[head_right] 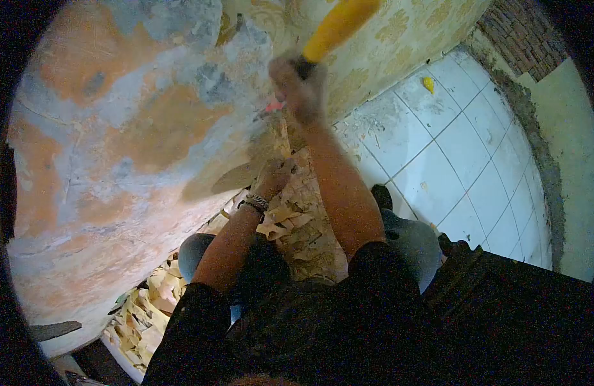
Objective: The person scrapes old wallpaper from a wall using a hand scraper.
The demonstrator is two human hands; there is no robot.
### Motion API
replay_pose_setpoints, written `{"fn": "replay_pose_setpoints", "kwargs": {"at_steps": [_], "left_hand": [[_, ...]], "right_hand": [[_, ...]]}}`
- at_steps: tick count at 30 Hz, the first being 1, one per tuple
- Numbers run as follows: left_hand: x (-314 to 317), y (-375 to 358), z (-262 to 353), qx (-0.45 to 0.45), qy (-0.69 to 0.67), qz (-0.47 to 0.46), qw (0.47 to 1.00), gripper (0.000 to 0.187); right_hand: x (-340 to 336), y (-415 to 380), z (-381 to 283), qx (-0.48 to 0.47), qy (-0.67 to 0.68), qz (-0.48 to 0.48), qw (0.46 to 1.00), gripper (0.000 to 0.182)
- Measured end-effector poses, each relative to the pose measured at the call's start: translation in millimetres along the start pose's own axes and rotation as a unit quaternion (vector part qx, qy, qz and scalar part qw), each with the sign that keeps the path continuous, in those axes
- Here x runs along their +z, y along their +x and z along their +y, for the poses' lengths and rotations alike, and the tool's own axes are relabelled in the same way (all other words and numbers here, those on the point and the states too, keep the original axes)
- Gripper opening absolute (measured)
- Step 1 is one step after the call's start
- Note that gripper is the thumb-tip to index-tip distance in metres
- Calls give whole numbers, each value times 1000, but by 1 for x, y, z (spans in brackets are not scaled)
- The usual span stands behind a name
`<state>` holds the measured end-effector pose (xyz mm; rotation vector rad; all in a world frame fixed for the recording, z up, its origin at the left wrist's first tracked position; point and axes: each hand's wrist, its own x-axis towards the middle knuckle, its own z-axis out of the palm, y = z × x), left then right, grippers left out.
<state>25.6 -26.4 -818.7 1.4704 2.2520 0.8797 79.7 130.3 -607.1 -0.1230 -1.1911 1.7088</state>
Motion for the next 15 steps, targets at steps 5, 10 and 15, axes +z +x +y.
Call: {"fn": "replay_pose_setpoints", "kwargs": {"at_steps": [5,10,15], "left_hand": [[-22,1,0,-141,64,-218,964,36],[-29,-1,18,-156,136,-225,952,40],[-21,-35,23,-35,252,-431,866,34]], "right_hand": [[19,20,-59,-64,120,11,991,19],[18,16,-52,-26,75,39,996,17],[15,14,-42,20,-1,57,998,17]]}}
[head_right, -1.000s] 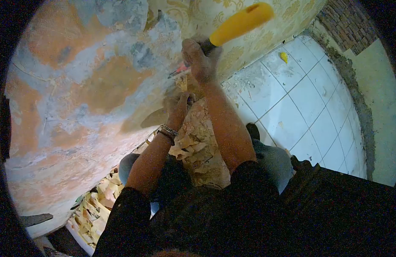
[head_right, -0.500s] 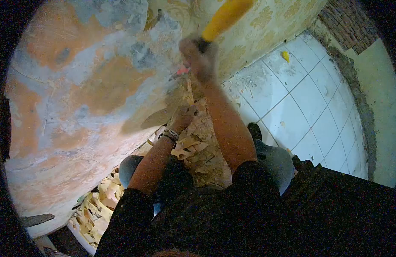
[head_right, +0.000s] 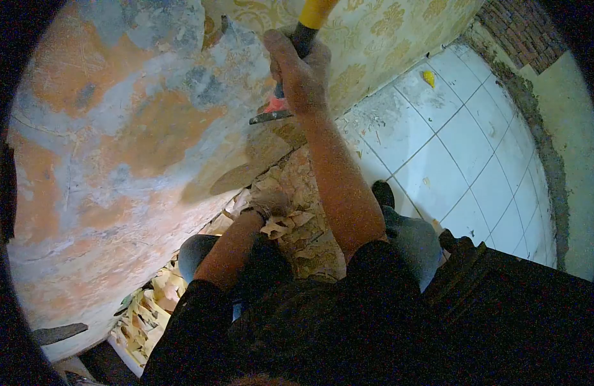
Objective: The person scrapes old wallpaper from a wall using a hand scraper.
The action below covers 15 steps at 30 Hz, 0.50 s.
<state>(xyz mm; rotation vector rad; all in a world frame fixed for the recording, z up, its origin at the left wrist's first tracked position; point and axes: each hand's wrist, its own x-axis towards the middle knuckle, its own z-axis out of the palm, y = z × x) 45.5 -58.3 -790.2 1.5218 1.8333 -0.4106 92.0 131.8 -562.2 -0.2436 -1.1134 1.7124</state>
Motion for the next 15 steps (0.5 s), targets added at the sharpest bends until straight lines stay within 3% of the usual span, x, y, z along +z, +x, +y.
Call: {"fn": "replay_pose_setpoints", "kwargs": {"at_steps": [4,7,9,10,12,15], "left_hand": [[35,8,-1,81,44,-33,995,34],[0,10,-3,21,82,-4,996,31],[-17,24,-9,-66,31,28,997,34],[-16,27,-12,-65,33,29,997,34],[-15,33,-20,-28,7,123,992,28],[-50,-21,30,-48,68,178,980,25]], "right_hand": [[-4,4,-2,2,21,-10,1000,17],[-7,8,2,-6,3,-4,1000,18],[-6,8,0,-14,-28,-1,1000,19],[-4,7,-6,-12,-41,34,999,20],[-4,9,-13,-13,-54,67,996,20],[-15,9,-17,-53,21,70,996,19]]}}
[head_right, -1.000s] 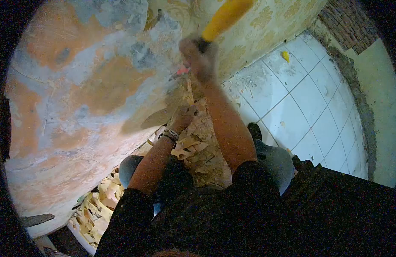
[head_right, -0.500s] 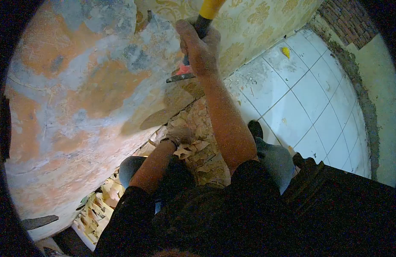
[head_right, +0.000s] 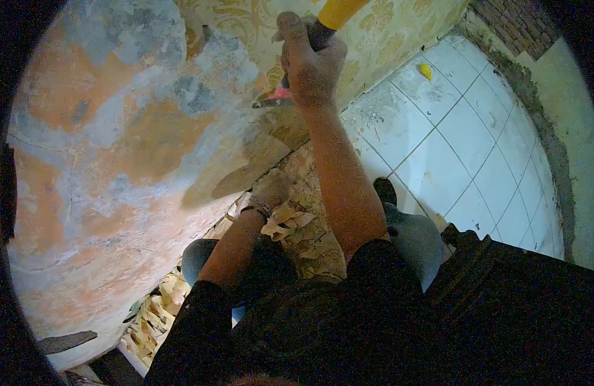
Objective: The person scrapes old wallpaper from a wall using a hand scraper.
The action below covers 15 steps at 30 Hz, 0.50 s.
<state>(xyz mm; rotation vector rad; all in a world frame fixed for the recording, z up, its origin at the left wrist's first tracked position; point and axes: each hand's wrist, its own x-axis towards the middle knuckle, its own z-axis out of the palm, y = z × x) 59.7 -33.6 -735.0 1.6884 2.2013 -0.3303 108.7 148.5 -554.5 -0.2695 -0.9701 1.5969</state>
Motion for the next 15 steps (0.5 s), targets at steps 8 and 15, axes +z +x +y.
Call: {"fn": "replay_pose_setpoints", "kwargs": {"at_steps": [8,15], "left_hand": [[38,11,-6,25,-63,-85,994,36],[118,30,-39,119,-68,-27,990,51]], "right_hand": [[-6,-11,38,-24,-89,-15,996,23],[-14,-22,31,8,-62,-46,997,24]]}}
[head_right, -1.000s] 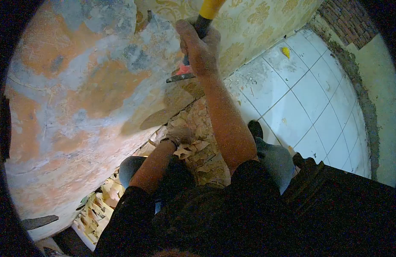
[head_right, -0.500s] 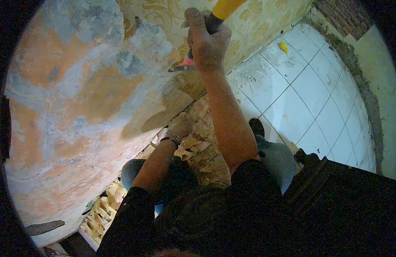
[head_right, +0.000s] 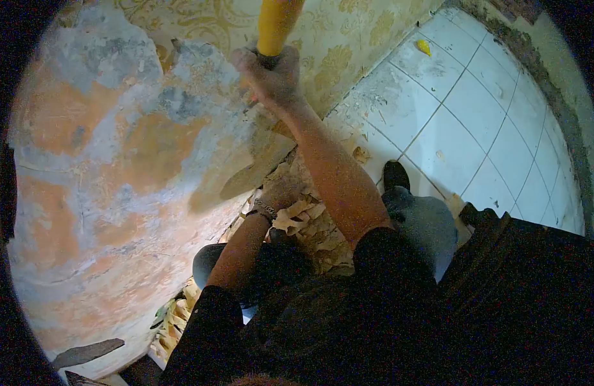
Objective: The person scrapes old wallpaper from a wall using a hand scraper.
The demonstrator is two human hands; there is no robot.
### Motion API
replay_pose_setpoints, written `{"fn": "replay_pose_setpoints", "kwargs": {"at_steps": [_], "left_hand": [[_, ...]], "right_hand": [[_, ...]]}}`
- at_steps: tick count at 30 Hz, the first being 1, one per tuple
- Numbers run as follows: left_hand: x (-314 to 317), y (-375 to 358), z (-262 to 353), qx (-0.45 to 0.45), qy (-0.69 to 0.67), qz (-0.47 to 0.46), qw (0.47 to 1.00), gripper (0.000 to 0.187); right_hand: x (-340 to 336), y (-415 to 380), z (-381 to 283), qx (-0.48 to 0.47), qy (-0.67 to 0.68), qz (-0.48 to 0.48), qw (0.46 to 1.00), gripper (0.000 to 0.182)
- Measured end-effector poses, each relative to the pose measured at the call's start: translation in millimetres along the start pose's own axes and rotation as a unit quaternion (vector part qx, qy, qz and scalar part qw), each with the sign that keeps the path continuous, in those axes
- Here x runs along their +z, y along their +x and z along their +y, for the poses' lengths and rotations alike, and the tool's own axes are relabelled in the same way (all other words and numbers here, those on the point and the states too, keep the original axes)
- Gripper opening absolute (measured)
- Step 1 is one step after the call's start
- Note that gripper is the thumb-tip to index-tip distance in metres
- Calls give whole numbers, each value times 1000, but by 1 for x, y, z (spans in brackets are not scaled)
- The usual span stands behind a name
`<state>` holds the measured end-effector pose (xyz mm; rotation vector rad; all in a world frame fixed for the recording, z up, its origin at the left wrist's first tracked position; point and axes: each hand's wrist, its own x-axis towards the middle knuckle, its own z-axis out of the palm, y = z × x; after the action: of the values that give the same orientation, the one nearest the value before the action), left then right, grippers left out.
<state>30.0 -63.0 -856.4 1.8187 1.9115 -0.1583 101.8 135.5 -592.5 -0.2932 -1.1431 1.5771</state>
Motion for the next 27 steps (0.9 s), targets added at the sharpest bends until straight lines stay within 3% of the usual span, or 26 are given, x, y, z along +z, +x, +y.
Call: {"fn": "replay_pose_setpoints", "kwargs": {"at_steps": [1,3,6,10,12,15,18,22,24,27], "left_hand": [[-13,-8,12,1,0,-2,1000,51],[-64,-26,46,-90,-2,59,994,44],[-46,-11,24,-115,-66,119,984,44],[-75,2,10,-44,-78,134,987,48],[-103,-3,19,-24,-202,237,950,49],[-119,-7,22,-56,-145,310,938,50],[-115,0,14,-73,-162,371,911,50],[-103,6,-12,-41,-222,370,901,53],[-115,3,-4,-46,-298,374,877,53],[-114,-1,-2,-38,-262,365,893,52]], "right_hand": [[0,-2,2,1,-1,2,1000,24],[1,-4,7,-1,31,-14,999,23],[-3,-5,7,43,22,-23,999,23],[6,-7,8,-31,-30,-19,999,31],[7,-9,18,-13,-63,-45,997,30],[7,-13,18,38,56,-40,997,31],[-7,-4,52,44,-27,-74,996,17],[-10,-12,58,27,-74,-67,995,19],[-10,-12,63,68,-45,-60,995,20],[4,-9,-5,63,-47,10,997,22]]}}
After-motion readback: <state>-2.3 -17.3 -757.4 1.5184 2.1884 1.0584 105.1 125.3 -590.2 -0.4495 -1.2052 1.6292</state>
